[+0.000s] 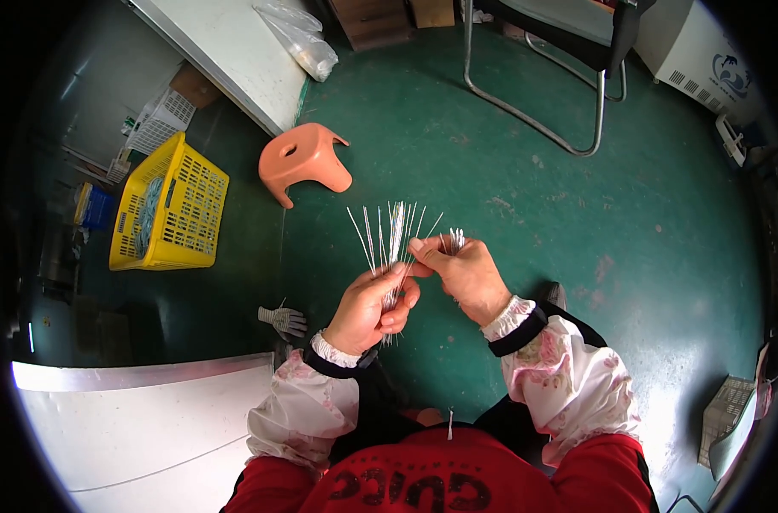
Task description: Sorting and bundling thin white plastic sticks or cable ties in a manufacturing environment.
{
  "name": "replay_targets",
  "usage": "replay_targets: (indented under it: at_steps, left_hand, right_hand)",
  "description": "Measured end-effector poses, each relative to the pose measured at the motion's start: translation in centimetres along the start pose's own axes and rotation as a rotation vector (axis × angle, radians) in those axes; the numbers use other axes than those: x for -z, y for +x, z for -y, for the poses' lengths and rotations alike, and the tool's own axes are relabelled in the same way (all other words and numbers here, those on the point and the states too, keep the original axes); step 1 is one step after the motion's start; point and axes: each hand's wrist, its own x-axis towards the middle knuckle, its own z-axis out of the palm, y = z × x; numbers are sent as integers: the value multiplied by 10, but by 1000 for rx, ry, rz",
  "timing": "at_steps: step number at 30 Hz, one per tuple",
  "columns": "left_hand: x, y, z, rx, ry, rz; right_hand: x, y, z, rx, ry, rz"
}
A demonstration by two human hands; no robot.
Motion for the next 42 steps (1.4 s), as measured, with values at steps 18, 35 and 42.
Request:
replay_targets:
  at_steps: [18,35,42]
  left_hand:
    - [0,2,7,-108,103,-90]
    - [4,-2,-4,-238,-99,-43]
    - [-4,1,-3,-291,-7,-183]
  right_hand:
    - [45,19,25,305,366,-280]
    - [10,-12,20,-56,-195,605]
    - [10,-7,12,-19,-140,473]
